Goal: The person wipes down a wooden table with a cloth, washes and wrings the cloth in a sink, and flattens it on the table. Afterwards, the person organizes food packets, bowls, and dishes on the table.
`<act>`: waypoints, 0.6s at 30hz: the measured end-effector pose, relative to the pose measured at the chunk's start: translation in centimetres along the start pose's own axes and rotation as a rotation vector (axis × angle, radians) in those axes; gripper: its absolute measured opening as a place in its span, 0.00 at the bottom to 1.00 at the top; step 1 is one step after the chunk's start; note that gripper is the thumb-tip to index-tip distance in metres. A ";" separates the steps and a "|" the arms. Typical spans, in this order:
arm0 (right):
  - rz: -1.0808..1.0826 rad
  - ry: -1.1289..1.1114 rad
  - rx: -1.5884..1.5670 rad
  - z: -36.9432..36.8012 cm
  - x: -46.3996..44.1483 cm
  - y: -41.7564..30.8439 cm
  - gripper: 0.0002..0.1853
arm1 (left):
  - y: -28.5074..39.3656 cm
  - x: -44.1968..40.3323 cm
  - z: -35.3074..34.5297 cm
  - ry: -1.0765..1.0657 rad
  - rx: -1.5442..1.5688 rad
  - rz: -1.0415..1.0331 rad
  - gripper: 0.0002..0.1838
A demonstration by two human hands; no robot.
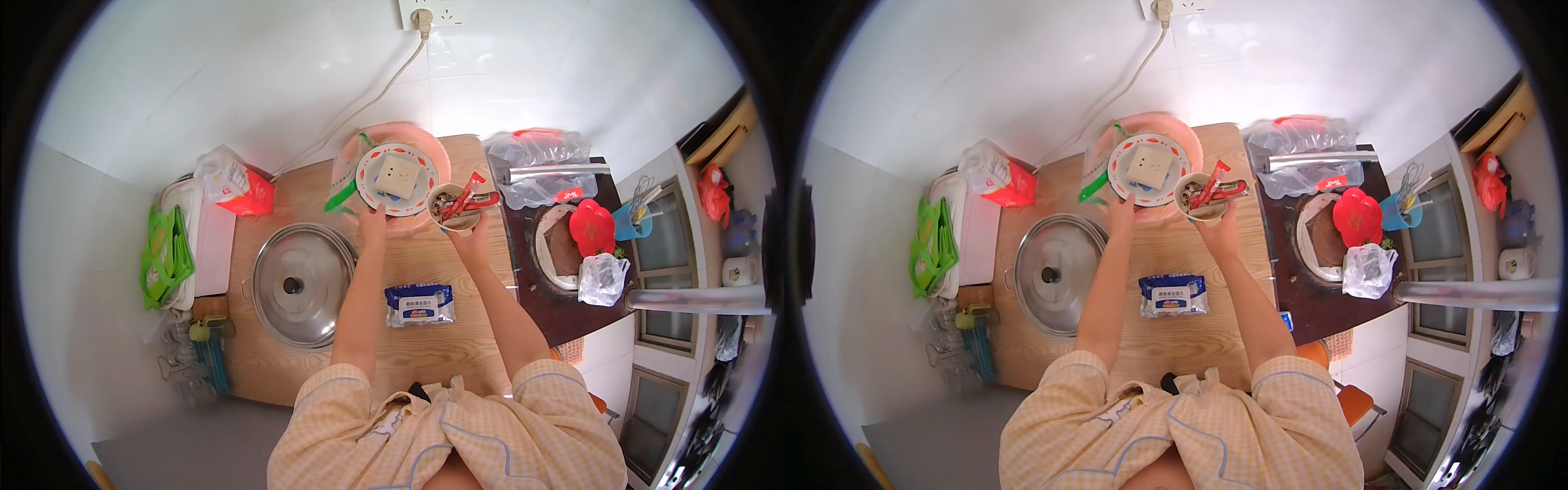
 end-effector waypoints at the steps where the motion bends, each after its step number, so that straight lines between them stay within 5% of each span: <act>1: -0.005 -0.007 0.010 0.0 0.0 -0.1 0.44 | 0.1 -0.2 -0.4 -0.096 0.083 -0.009 0.14; 7: 0.080 -0.008 0.056 0.3 -0.9 0.1 0.44 | 5.4 3.2 0.1 -0.175 0.606 0.198 0.14; 10: 0.122 0.005 -0.018 0.4 -1.6 -1.4 0.44 | 3.5 3.2 0.5 -0.271 0.520 0.044 0.16; 18: 0.139 -0.048 0.060 0.1 -1.1 -4.0 0.43 | 5.3 12.1 1.5 -0.423 0.587 0.164 0.15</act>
Point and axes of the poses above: each hand's wrist, its own x-axis away from the middle knuckle, its own z-axis out of the back of the hand, y = z × x, the point moved 1 cm from there along -x, towards the middle knuckle, and after that the axes turned 9 degrees about -x, right-handed, at the moved point
